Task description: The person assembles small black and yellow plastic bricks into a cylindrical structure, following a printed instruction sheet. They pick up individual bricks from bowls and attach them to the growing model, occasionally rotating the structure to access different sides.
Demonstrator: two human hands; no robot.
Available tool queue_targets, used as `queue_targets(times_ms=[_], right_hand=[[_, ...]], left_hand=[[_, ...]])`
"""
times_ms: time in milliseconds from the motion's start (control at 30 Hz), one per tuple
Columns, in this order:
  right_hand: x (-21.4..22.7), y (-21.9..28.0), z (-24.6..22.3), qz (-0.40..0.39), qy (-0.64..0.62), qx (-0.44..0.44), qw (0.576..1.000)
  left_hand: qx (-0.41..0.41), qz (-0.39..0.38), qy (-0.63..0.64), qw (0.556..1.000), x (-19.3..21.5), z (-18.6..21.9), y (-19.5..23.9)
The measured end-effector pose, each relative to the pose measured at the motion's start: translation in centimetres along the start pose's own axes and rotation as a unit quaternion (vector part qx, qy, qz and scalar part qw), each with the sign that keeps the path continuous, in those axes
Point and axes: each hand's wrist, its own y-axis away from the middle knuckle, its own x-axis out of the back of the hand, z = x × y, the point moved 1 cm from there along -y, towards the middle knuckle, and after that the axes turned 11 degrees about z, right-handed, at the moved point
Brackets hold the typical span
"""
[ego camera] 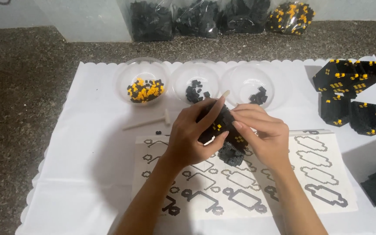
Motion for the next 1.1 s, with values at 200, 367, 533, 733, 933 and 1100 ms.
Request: queue_targets(times_ms=[200, 367, 533, 733, 933, 1100], right_hand=[[0.0, -0.1, -0.3, -0.005, 0.01, 0.003, 1.0], [0.4, -0.1, -0.5, -0.015, 0.029, -0.008, 0.999], [0.4, -0.1, -0.5, -0.043, 0.052, -0.016, 0.998], [-1.8, 0.8, -0.8, -0.011, 0.038, -0.053, 0.998], [-2.8, -2.1, -0.6, -0.059, 0.027, -0.118, 0.991], [-4.4, -5.0, -2.9, -0.041, -0.012, -0.138, 0.989]], left_hand=[[-0.001, -0.021, -0.009, 1.0, 0.2, 0.1, -0.2], [-0.008, -0.042, -0.012, 0.999, 0.4, -0.1, -0.4], [-0.017, -0.069, -0.011, 0.997, 0.7, -0.9, -0.1], [-0.041, -0.19, 0.004, 0.981, 4.0, -2.4, -0.7], [-0.028, -0.214, -0.003, 0.977, 5.8, -2.9, -4.0], [-0.017, -0.214, -0.066, 0.974, 8.1, -1.5, -7.6]])
